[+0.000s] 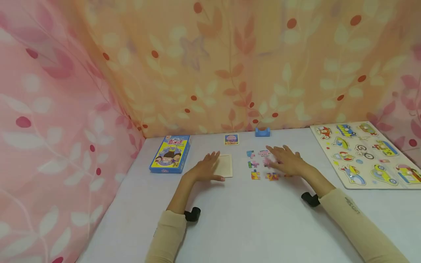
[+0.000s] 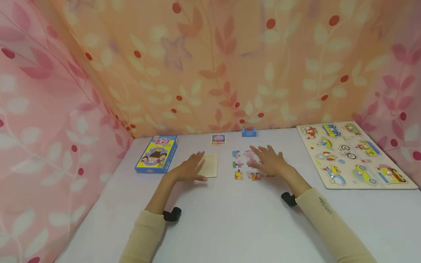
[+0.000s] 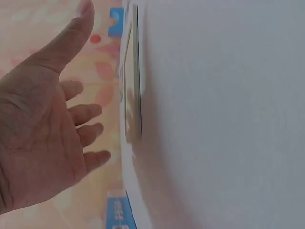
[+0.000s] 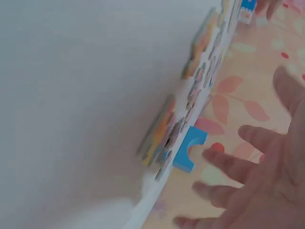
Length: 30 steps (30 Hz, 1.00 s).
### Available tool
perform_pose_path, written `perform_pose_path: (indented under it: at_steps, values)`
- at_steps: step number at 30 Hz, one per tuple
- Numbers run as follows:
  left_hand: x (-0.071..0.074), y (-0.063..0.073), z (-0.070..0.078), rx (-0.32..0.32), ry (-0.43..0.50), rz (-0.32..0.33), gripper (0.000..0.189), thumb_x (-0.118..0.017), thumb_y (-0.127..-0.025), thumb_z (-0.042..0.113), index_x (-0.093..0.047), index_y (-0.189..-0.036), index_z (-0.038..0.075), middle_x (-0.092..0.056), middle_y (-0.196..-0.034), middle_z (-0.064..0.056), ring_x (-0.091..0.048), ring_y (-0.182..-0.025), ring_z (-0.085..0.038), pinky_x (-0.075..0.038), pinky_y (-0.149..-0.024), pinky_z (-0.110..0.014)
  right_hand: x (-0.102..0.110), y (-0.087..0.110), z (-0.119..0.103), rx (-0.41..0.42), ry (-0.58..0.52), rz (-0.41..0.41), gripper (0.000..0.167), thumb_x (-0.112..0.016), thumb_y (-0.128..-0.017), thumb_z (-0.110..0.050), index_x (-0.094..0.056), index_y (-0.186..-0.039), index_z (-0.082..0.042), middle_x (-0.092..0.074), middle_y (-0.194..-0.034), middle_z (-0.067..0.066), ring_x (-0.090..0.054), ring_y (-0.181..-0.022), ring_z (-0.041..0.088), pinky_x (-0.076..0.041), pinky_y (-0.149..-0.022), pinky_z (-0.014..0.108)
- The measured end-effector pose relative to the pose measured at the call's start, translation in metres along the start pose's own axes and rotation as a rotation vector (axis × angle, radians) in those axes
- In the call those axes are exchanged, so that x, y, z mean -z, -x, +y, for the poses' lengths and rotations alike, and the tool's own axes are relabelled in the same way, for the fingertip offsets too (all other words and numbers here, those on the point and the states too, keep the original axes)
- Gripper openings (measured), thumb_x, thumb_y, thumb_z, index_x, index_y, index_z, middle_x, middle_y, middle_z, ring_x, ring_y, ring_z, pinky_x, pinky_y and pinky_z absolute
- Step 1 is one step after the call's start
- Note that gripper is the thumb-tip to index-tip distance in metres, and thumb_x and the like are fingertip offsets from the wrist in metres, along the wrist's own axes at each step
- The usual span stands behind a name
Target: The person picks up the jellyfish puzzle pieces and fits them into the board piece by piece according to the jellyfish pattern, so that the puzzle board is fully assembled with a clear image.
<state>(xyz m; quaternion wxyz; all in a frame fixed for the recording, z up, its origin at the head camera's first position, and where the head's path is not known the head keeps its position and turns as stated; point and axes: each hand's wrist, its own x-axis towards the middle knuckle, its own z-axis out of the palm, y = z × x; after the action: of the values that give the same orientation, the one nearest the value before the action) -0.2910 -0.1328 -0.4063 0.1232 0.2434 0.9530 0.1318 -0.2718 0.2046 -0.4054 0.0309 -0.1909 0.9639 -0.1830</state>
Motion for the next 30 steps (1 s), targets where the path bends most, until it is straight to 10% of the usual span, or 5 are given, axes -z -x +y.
perform_pose_path:
  at_steps: [9,19,30]
  values:
    - [0.01,0.001,-0.044,0.036,0.183,0.003,0.11,-0.076,-0.071,0.043,-0.008,-0.148,0.006,-0.011,-0.155,-0.01,-0.012,-0.143,-0.025,-0.014,-0.116,-0.037,0.002,-0.053,-0.006,0.069,-0.138,0.101,0.037,-0.059,-0.089,-0.02,-0.059,-0.12,0.0,-0.057,-0.109,0.022,-0.05,-0.103,0.036,-0.044,-0.084,0.05]
    - [0.004,-0.002,-0.063,0.03,0.213,-0.045,0.106,-0.075,-0.072,0.043,-0.01,-0.149,0.01,-0.005,-0.156,-0.007,-0.007,-0.144,-0.023,-0.013,-0.116,-0.038,-0.012,-0.085,-0.015,0.056,-0.151,0.055,0.035,-0.067,-0.08,-0.013,-0.064,-0.111,0.003,-0.046,-0.057,0.003,-0.041,-0.065,0.019,-0.032,-0.059,0.027]
    - [0.004,0.0,-0.069,0.044,0.246,-0.057,0.091,-0.066,-0.081,0.044,-0.012,-0.149,0.015,-0.005,-0.156,-0.001,-0.004,-0.144,-0.02,-0.011,-0.117,-0.039,-0.014,-0.096,-0.014,0.063,-0.11,0.041,0.028,-0.065,-0.081,-0.01,-0.065,-0.106,0.002,-0.053,-0.07,0.011,-0.044,-0.075,0.024,-0.034,-0.068,0.031]
